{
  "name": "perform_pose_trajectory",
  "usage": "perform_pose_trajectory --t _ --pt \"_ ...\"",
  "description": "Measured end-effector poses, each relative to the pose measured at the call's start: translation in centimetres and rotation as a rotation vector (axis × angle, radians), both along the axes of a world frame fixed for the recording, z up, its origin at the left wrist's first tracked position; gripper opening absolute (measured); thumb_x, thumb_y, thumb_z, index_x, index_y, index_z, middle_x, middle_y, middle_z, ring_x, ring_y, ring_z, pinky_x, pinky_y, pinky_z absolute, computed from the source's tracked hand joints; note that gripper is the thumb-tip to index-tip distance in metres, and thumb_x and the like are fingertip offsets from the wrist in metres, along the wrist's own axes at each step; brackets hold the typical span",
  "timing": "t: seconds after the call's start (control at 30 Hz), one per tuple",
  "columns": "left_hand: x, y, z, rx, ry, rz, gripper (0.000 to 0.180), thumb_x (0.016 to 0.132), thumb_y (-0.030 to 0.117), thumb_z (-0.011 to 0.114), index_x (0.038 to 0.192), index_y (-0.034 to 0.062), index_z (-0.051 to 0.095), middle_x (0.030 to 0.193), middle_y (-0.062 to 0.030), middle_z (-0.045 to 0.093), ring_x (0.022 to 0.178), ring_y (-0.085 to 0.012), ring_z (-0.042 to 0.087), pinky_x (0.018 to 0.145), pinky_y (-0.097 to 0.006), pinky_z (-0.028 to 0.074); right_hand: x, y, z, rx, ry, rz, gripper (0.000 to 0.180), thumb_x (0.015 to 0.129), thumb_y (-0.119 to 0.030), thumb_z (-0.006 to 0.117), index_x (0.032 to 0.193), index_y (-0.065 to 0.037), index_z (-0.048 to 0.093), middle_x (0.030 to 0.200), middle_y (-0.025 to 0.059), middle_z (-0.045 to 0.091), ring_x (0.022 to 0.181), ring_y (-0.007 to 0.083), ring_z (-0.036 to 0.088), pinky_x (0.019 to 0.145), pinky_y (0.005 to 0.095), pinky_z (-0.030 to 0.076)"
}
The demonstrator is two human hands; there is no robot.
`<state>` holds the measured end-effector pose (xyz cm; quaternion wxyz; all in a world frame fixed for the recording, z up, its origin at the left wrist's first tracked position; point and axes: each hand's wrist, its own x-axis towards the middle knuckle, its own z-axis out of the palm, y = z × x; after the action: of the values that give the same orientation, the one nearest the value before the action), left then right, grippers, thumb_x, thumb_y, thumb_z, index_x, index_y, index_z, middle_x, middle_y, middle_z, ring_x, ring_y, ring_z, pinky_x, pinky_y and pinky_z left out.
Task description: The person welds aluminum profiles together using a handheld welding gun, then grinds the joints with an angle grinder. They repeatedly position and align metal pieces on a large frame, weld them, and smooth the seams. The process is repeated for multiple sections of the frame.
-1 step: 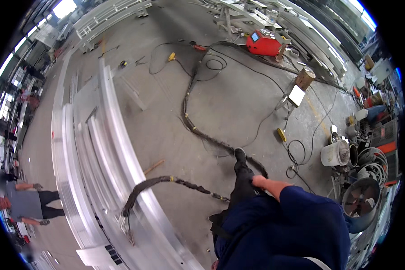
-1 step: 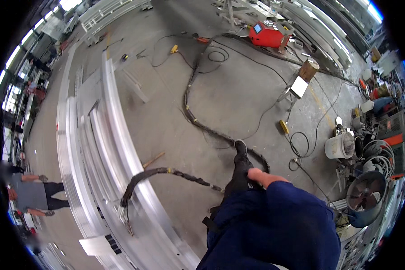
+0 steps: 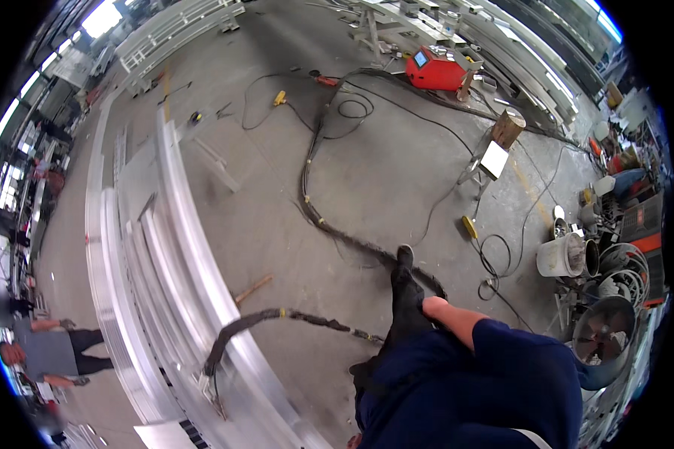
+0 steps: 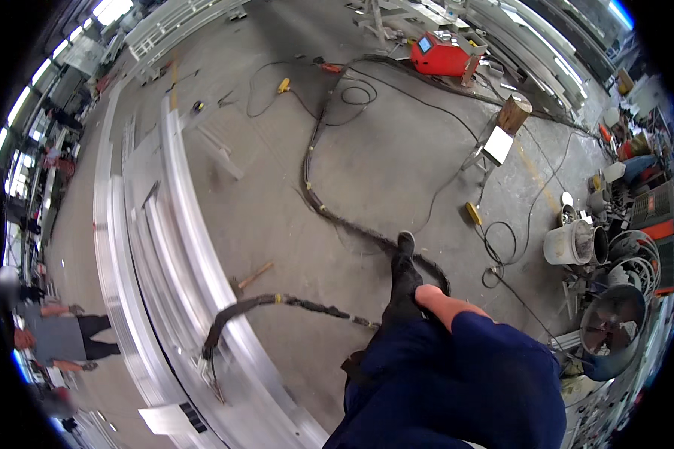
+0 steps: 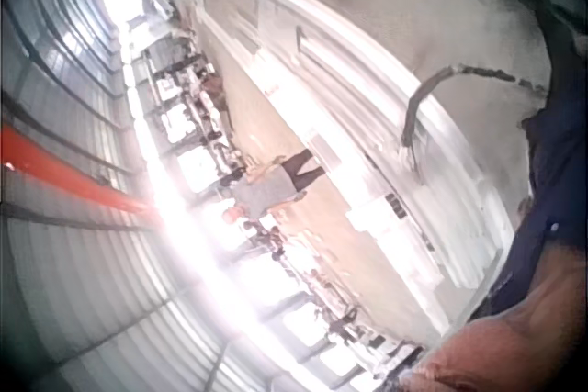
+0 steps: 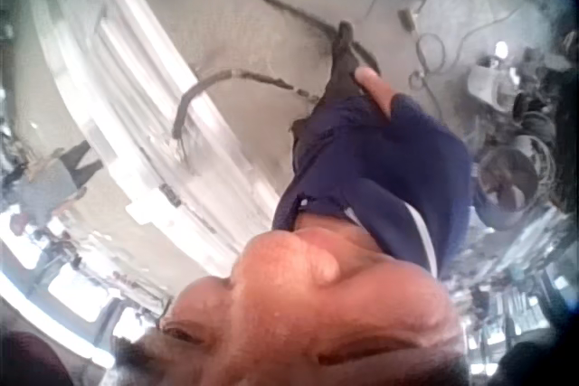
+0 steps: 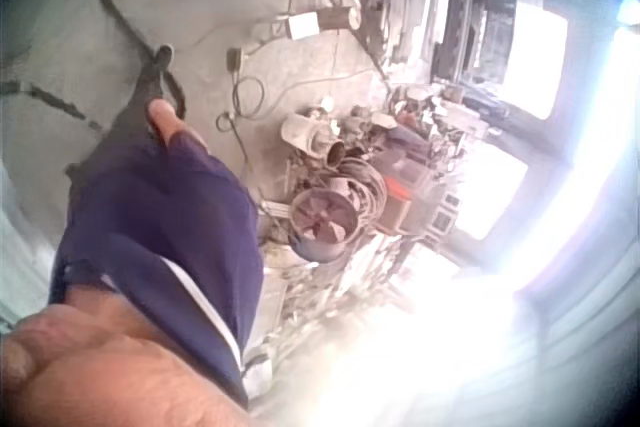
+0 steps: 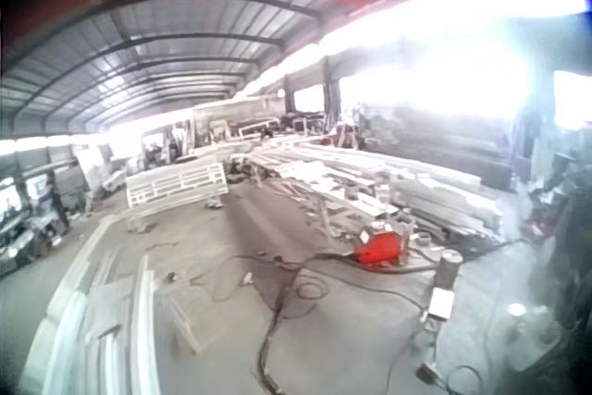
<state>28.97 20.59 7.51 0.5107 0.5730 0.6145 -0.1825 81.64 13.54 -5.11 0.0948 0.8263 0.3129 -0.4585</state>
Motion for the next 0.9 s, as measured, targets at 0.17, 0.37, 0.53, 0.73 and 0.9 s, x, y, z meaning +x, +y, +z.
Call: perform_pose_trajectory --t 0.17,0.37,0.53,0.73,0.9 --pt "12.9 8.0 -0.3 0.309 0.061 -0.904 0.027 0.09 0.03 0.065 0.095 0.0031 0.064 0.084 -0.0093 0.067 0.075 -0.0186 0.064 0.064 -0.039 0.05 16.1 -2.5 2.1 0.26 -0.047 -0.361 0.033 0.078 -0.02 0.06 0.105 -0.003 0.071 0.089 0.0181 0.071 0.085 0.0323 0.07 0.078 0.0422 0.055" --pt "42.3 22.2 2.4 0.045 -0.289 0.055 0.032 0.089 0.024 0.067 0.105 -0.0035 0.065 0.081 -0.0056 0.064 0.071 -0.0131 0.059 0.065 -0.03 0.051 30.9 -11.0 4.0 0.269 -0.165 -0.968 0.032 0.078 -0.013 0.059 0.107 -0.002 0.069 0.076 0.0112 0.069 0.064 0.0206 0.066 0.057 0.0337 0.054" --pt "60.1 29.4 6.9 0.145 -0.365 0.011 0.042 0.088 0.025 0.072 0.117 -0.0034 0.062 0.097 -0.0074 0.066 0.083 -0.0138 0.061 0.07 -0.03 0.051 36.7 -6.4 4.3 0.188 0.069 -1.336 0.027 0.08 -0.015 0.059 0.102 -0.004 0.071 0.083 0.0128 0.068 0.069 0.0195 0.067 0.057 0.0346 0.053" --pt "67.9 36.8 -1.6 -0.036 0.059 -0.306 0.034 0.085 0.029 0.067 0.102 -0.0008 0.069 0.091 -0.0149 0.07 0.09 -0.0193 0.067 0.082 -0.031 0.052 45.8 3.1 5.9 0.352 0.237 -0.937 0.028 0.079 -0.02 0.063 0.101 -0.005 0.072 0.085 0.0127 0.069 0.071 0.0197 0.067 0.06 0.0347 0.054" --pt "77.5 45.9 -8.6 0.04 -0.014 -0.505 0.03 0.084 0.028 0.065 0.093 -0.0004 0.069 0.087 -0.0174 0.069 0.085 -0.0275 0.068 0.076 -0.039 0.052 58.9 7.3 5.8 0.249 -0.006 -1.028 0.028 0.079 -0.02 0.066 0.101 -0.003 0.071 0.088 0.0099 0.069 0.08 0.0189 0.067 0.066 0.0343 0.056"
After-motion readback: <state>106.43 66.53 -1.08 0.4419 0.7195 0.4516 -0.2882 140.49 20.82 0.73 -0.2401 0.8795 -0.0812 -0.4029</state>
